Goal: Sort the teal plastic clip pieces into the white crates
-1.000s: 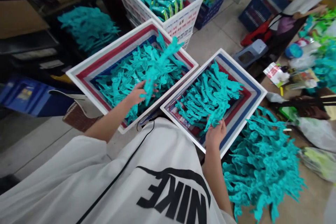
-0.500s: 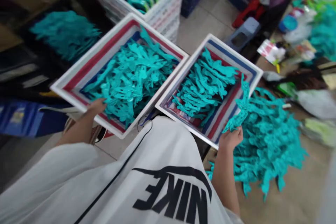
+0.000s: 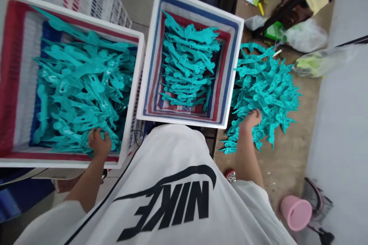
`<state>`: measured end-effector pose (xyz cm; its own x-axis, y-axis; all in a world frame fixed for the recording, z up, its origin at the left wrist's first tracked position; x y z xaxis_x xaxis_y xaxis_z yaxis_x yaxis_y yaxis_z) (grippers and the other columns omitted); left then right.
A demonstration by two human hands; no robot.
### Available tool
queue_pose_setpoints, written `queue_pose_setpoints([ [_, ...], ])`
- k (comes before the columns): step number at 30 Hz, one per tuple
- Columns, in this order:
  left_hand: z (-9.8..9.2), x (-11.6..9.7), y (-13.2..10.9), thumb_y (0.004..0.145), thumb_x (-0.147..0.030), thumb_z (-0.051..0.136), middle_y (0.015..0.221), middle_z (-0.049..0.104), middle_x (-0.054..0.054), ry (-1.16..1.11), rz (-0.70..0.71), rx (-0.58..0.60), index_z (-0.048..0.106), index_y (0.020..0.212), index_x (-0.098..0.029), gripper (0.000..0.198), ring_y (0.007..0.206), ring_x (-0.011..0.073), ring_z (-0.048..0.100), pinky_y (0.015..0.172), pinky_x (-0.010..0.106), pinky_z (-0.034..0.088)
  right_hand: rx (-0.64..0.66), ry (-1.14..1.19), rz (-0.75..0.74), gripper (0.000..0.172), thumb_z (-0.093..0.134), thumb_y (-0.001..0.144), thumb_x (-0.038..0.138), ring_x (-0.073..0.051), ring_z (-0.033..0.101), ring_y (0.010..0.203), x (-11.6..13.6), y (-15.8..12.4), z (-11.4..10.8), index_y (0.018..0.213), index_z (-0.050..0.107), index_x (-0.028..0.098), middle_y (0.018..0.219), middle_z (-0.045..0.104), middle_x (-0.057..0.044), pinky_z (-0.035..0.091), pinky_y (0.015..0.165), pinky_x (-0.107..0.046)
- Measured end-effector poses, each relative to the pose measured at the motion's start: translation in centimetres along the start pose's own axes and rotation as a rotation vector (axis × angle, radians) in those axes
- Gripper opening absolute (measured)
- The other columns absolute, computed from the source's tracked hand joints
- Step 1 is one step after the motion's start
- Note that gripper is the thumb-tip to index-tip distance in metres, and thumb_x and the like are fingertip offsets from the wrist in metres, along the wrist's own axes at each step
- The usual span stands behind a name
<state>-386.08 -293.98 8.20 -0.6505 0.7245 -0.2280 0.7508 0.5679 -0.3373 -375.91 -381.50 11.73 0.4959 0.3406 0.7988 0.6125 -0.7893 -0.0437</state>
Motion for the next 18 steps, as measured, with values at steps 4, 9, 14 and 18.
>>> queue_pose_setpoints([
  [4, 2.5, -9.5, -1.1, 0.110, -0.040, 0.054, 0.172, 0.060, 0.032, -0.014, 0.381, 0.033, 0.071, 0.150, -0.009, 0.054, 0.169, 0.0446, 0.051, 0.141, 0.066, 0.034, 0.361, -0.164, 0.002, 0.038, 0.058, 0.097, 0.051, -0.035, 0.082, 0.112, -0.7, -6.3, 15.8, 0.111, 0.078, 0.021, 0.116, 0.086, -0.018, 0.068, 0.112, -0.061],
  [9, 11.7, -20.1, -2.0, 0.111, -0.042, 0.057, 0.168, 0.070, 0.023, 0.018, 0.681, 0.217, 0.077, 0.146, -0.019, 0.047, 0.168, 0.0423, 0.055, 0.144, 0.068, 0.024, 0.907, -0.678, -0.295, 0.062, 0.066, 0.098, 0.021, -0.042, 0.056, 0.163, -2.2, -8.0, 37.4, 0.159, 0.069, 0.008, 0.171, 0.065, -0.028, 0.047, 0.136, -0.066],
  [14, 13.6, -22.6, -2.5, 0.107, -0.042, 0.067, 0.172, 0.069, 0.015, 0.059, 0.722, 0.146, 0.071, 0.163, -0.026, 0.058, 0.175, 0.0439, 0.046, 0.147, 0.071, 0.008, 0.895, -0.924, -0.388, 0.081, 0.052, 0.107, 0.010, -0.042, 0.040, 0.175, -4.4, -2.7, 48.4, 0.186, 0.032, 0.003, 0.179, 0.052, -0.034, 0.027, 0.141, -0.077],
  [18, 12.9, -22.2, -2.2, 0.107, -0.037, 0.065, 0.166, 0.074, 0.015, 0.048, 0.675, 0.182, 0.077, 0.155, -0.026, 0.050, 0.172, 0.0454, 0.051, 0.146, 0.076, 0.004, 1.077, -0.811, -0.376, 0.075, 0.061, 0.115, 0.027, -0.039, 0.063, 0.151, -4.6, -4.3, 48.7, 0.174, 0.036, -0.010, 0.148, 0.073, -0.037, 0.036, 0.136, -0.071],
])
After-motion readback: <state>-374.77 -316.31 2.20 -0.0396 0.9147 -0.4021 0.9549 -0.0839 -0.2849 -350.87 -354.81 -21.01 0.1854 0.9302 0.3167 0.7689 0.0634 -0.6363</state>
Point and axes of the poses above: each hand's wrist, its own y-axis towards the middle knuckle, its own z-axis out of the palm, x = y × z, the point moved 8 cm from there along y, towards the middle knuckle
